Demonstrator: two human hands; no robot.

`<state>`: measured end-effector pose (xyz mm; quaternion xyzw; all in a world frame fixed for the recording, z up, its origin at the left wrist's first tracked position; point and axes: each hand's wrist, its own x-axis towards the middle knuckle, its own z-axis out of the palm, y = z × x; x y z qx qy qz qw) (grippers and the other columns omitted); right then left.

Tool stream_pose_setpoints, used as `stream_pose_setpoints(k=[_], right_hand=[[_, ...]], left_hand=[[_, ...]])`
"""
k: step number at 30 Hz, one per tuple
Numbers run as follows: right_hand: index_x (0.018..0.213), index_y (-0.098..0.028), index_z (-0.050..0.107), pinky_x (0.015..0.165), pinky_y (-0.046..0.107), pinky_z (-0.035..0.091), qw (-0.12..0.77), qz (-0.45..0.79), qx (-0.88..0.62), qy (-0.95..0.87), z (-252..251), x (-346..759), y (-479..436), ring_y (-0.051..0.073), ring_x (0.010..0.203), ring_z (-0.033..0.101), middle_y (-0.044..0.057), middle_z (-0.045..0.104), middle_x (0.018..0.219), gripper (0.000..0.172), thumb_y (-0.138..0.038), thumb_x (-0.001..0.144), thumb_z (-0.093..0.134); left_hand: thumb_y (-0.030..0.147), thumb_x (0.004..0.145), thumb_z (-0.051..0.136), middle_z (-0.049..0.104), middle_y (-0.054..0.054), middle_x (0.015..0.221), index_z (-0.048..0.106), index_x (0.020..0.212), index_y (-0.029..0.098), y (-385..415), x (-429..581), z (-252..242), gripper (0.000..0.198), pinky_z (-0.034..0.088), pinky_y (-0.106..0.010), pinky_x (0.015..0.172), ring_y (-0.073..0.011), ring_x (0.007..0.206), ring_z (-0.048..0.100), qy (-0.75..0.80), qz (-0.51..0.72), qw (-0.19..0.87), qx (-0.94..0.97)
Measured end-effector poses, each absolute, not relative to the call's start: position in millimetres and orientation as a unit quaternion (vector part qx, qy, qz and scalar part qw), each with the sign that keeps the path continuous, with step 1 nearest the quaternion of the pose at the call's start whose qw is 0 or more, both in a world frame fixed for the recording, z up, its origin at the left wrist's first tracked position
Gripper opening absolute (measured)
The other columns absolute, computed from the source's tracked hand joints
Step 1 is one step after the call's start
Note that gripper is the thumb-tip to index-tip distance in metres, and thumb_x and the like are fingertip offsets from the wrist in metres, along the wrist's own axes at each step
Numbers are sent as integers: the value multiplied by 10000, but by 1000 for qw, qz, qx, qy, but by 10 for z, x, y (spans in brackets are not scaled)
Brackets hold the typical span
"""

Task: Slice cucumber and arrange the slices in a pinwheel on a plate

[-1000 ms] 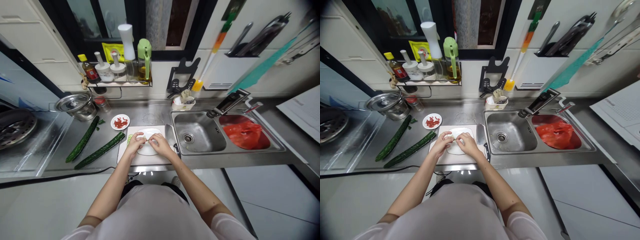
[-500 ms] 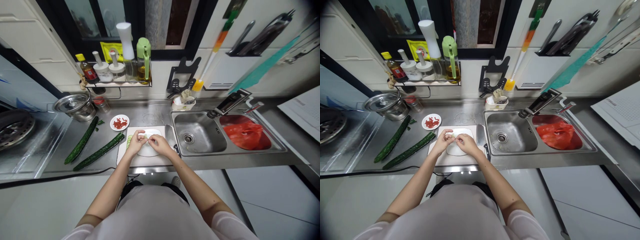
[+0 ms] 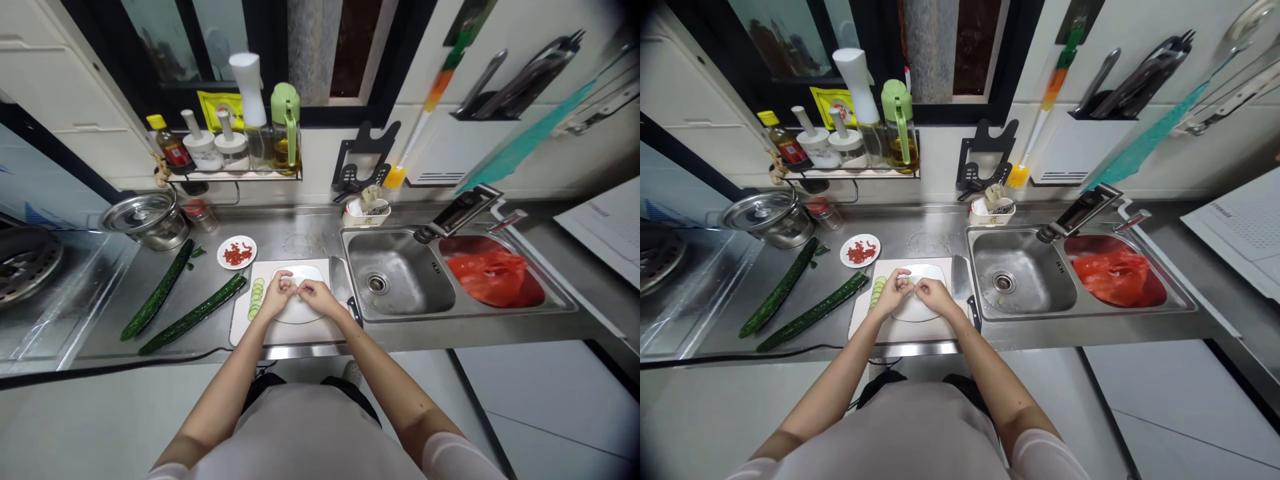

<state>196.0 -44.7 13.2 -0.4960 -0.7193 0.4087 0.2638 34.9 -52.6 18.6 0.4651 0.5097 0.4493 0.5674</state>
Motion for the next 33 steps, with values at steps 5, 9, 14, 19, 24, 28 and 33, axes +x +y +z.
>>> stream_pose_setpoints(k=[5, 9, 14, 19, 24, 28, 33], right_hand=[[795, -166, 663, 615, 199, 365, 202, 380, -525, -734, -5, 1969, -324, 109, 640, 533, -6, 652, 712, 170, -258, 849, 530], [833, -183, 676, 603, 205, 344, 125, 318, -566, -750, 15, 1927, -238, 125, 680, 558, 15, 671, 754, 187, -269, 874, 516], [923, -199, 679, 656, 237, 372, 42, 254, -610, -750, 73, 1825, -114, 170, 819, 615, 67, 698, 905, 224, -279, 913, 470], [987, -186, 656, 689, 254, 395, 7, 219, -636, -740, 53, 1747, -36, 183, 862, 627, 93, 691, 993, 251, -287, 936, 432], [1037, -191, 625, 714, 268, 409, -4, 193, -637, -746, 27, 1721, -39, 195, 894, 625, 104, 676, 1040, 254, -284, 956, 403], [1093, -201, 600, 732, 270, 417, -1, 173, -630, -757, 19, 1726, -104, 197, 913, 622, 99, 664, 1052, 270, -308, 975, 382], [1159, -222, 597, 757, 283, 415, -26, 159, -610, -776, -17, 1743, -214, 202, 918, 622, 115, 669, 1028, 328, -310, 995, 326]], left_hand=[[215, 656, 644, 472, 93, 581, 526, 994, 190, -362, 328, -53, 358, 346, -189, 596, -80, 546, 467, 537, 417, 549, 486], [159, 671, 613, 507, 77, 605, 561, 1000, 204, -212, 317, -125, 336, 361, -208, 624, -102, 572, 486, 576, 361, 488, 547], [118, 693, 594, 578, 30, 687, 598, 1028, 234, -60, 335, -79, 354, 374, -242, 676, -151, 678, 544, 629, 287, 387, 610], [133, 747, 586, 636, -39, 795, 587, 1145, 236, 39, 350, -75, 411, 391, -295, 765, -225, 851, 583, 636, 221, 320, 666], [140, 797, 566, 656, -92, 909, 562, 1223, 222, 82, 360, -99, 433, 390, -331, 837, -266, 993, 557, 624, 176, 266, 713], [170, 820, 572, 640, -104, 1029, 559, 1223, 222, 80, 354, -112, 406, 383, -341, 879, -258, 1033, 535, 625, 166, 240, 724], [223, 837, 591, 620, -114, 1069, 597, 1159, 214, 80, 327, -136, 323, 380, -355, 889, -271, 1059, 509, 635, 159, 219, 724]])
